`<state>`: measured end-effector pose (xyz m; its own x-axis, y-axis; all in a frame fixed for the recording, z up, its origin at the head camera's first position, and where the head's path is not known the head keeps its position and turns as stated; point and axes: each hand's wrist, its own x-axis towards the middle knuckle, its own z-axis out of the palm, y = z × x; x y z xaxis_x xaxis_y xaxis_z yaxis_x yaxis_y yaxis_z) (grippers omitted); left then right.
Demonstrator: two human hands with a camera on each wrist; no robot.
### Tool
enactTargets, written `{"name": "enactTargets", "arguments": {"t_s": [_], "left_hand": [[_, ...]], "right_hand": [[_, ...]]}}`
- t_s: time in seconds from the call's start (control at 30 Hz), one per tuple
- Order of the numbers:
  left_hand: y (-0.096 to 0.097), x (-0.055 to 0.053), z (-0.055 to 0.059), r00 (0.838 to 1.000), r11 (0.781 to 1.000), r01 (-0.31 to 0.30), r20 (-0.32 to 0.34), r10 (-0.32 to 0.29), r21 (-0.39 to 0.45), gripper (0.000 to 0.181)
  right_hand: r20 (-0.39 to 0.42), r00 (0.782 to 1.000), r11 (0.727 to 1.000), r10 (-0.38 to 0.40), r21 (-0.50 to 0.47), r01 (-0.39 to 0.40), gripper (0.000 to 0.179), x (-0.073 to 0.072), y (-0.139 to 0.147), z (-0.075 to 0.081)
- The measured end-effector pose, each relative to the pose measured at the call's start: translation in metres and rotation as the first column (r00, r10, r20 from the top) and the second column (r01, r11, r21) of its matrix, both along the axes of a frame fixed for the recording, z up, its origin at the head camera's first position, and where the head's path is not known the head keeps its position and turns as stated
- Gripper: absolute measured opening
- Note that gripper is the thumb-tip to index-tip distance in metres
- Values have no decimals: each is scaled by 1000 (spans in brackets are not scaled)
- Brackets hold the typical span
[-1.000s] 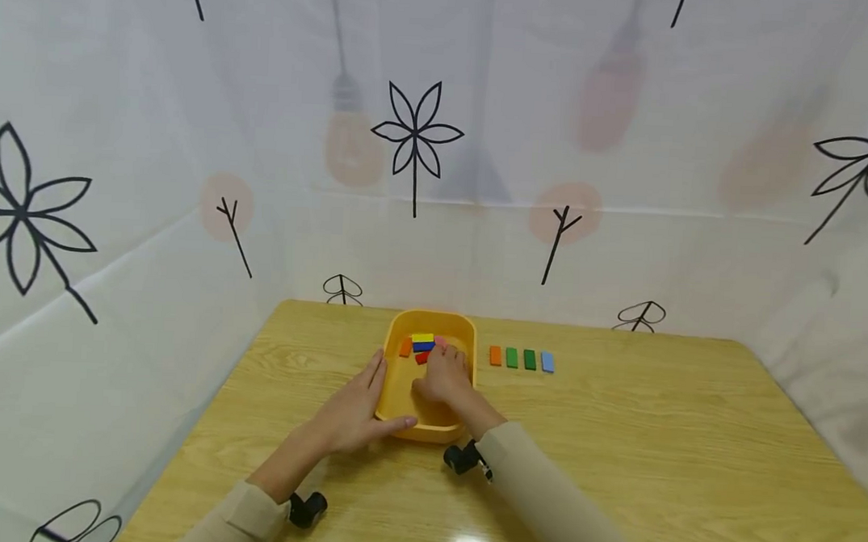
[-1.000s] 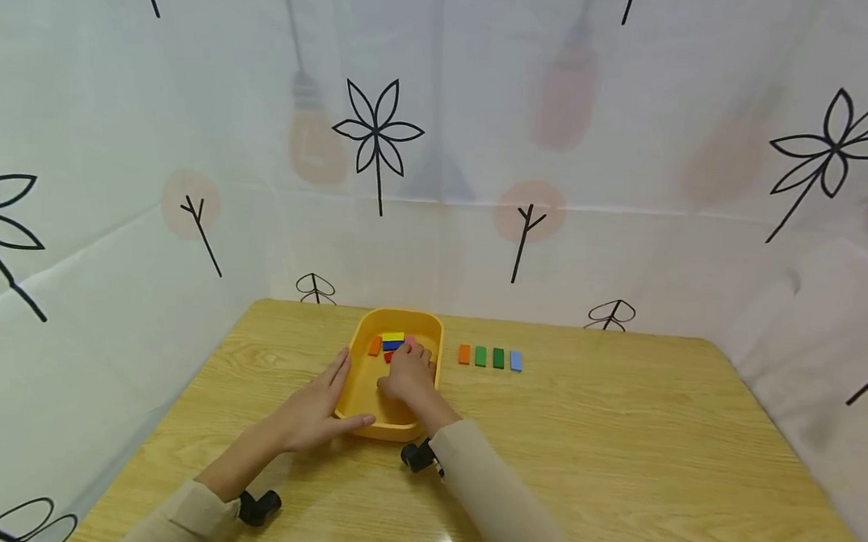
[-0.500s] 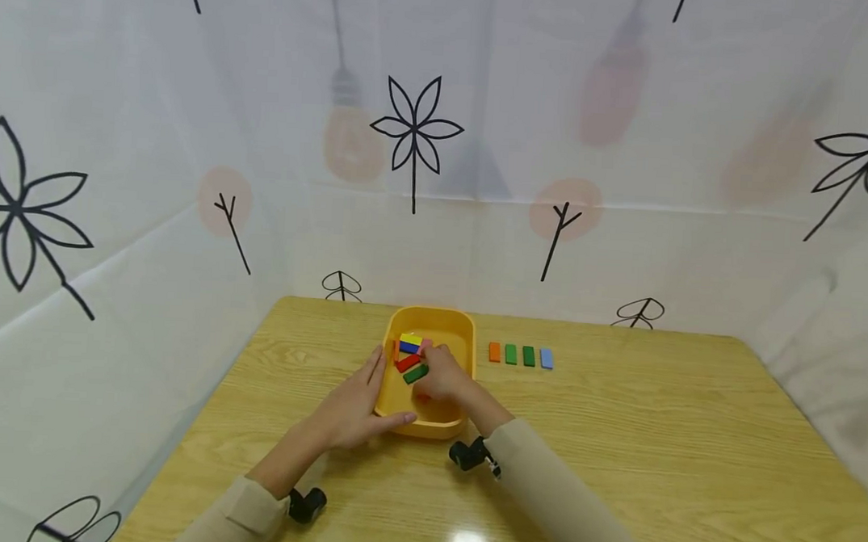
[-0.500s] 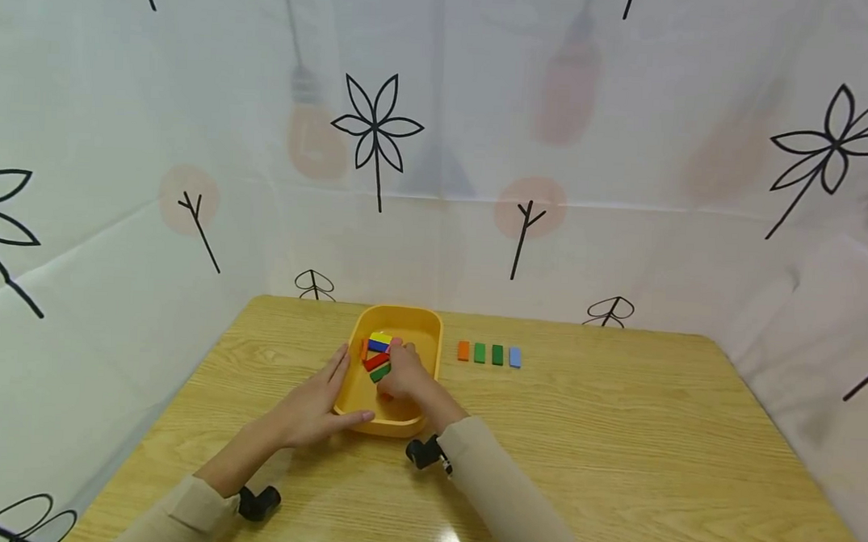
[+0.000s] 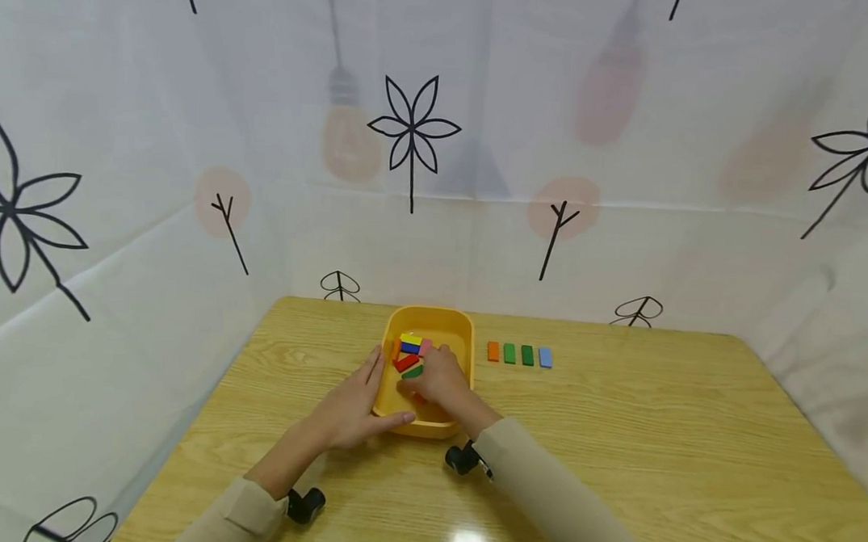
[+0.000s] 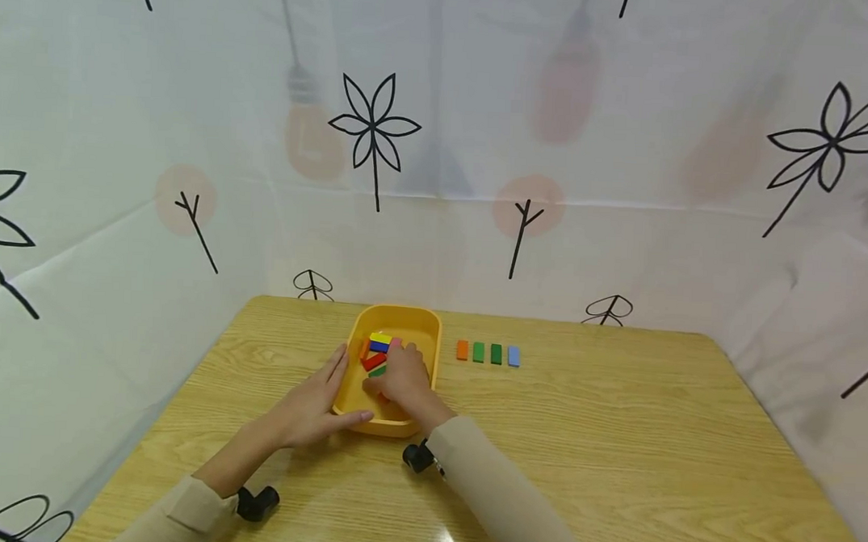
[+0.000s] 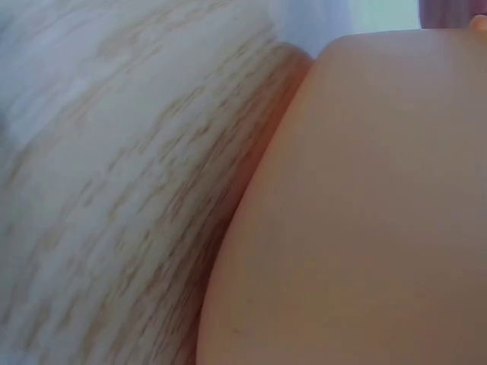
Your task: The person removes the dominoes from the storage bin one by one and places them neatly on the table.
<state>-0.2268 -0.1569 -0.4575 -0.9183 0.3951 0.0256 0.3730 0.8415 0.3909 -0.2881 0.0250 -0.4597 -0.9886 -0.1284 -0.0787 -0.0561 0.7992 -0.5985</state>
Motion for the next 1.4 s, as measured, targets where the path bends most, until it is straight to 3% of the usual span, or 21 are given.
{"name": "enactTargets", "arguments": {"t_s": [0.4, 0.6, 0.93, 1.2, 1.4], "left_hand": [[0, -1, -1, 1000, 1000, -6, 4, 6, 5, 115], [0, -1, -3, 1000, 1000, -8, 13, 8, -1, 115], [-1, -1, -2, 1000, 1000, -11, 13, 11, -2, 116], [0, -1, -3, 1000, 1000, -13, 18, 13, 2, 115], [1, -1, -3, 1000, 1000, -17, 16, 17, 15, 113]], "right_hand": [[-38, 997, 997, 73, -32, -74, 47, -1, 2, -1], [-26, 994, 991, 105, -83, -106, 50, -4, 1, -3], [-51, 994, 995, 96, 16, -95, 53, -6, -5, -5], [-31, 993, 994, 110, -8, -110, 47, -4, -2, 0], [-61, 989, 989, 132, -58, -135, 37, 0, 5, 9]]}}
